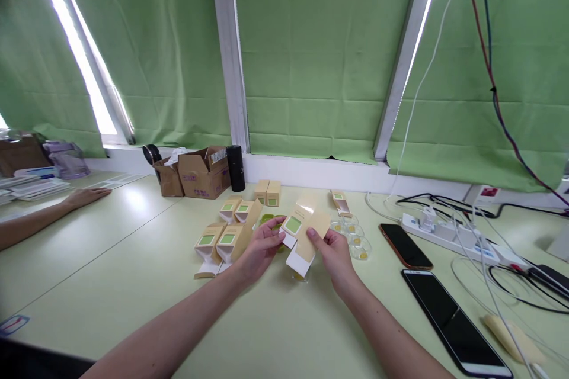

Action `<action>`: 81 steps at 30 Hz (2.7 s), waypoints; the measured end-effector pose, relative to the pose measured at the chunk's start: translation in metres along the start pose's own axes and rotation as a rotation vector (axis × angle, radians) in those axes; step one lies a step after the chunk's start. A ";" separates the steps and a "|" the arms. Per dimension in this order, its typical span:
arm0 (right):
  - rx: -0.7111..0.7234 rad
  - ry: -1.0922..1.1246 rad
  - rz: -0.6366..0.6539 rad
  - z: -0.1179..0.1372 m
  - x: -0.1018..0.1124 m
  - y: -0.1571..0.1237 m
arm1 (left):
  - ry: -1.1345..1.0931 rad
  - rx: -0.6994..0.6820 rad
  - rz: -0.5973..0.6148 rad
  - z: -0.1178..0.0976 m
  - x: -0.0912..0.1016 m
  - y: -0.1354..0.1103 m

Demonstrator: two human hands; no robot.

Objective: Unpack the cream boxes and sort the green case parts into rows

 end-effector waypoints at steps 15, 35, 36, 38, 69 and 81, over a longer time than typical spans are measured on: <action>0.082 -0.060 -0.003 0.003 -0.001 0.000 | 0.207 -0.066 -0.024 -0.009 -0.003 -0.001; 0.204 -0.119 -0.065 0.000 0.011 0.007 | 0.916 -0.716 -0.008 -0.065 -0.016 -0.030; 0.183 -0.101 -0.076 -0.004 0.012 0.008 | 0.935 -0.707 -0.001 -0.063 -0.015 -0.030; 0.158 -0.069 -0.088 -0.010 0.013 0.011 | 0.985 -0.720 -0.004 -0.063 -0.014 -0.031; 0.345 -0.269 -0.045 0.028 -0.019 0.033 | 0.345 -0.265 -0.362 -0.029 0.034 0.002; 0.121 -0.740 -0.343 0.026 0.052 0.170 | 0.460 -0.325 -0.408 -0.039 0.038 0.000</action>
Point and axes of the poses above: each hand's wrist, its own y-axis towards the middle knuckle, its own x-axis out of the back of the hand, z = x × y, the point moved 9 cm from there along y, towards the middle knuckle, and after that the axes turned 3 degrees about -y, right-handed, at the moved point
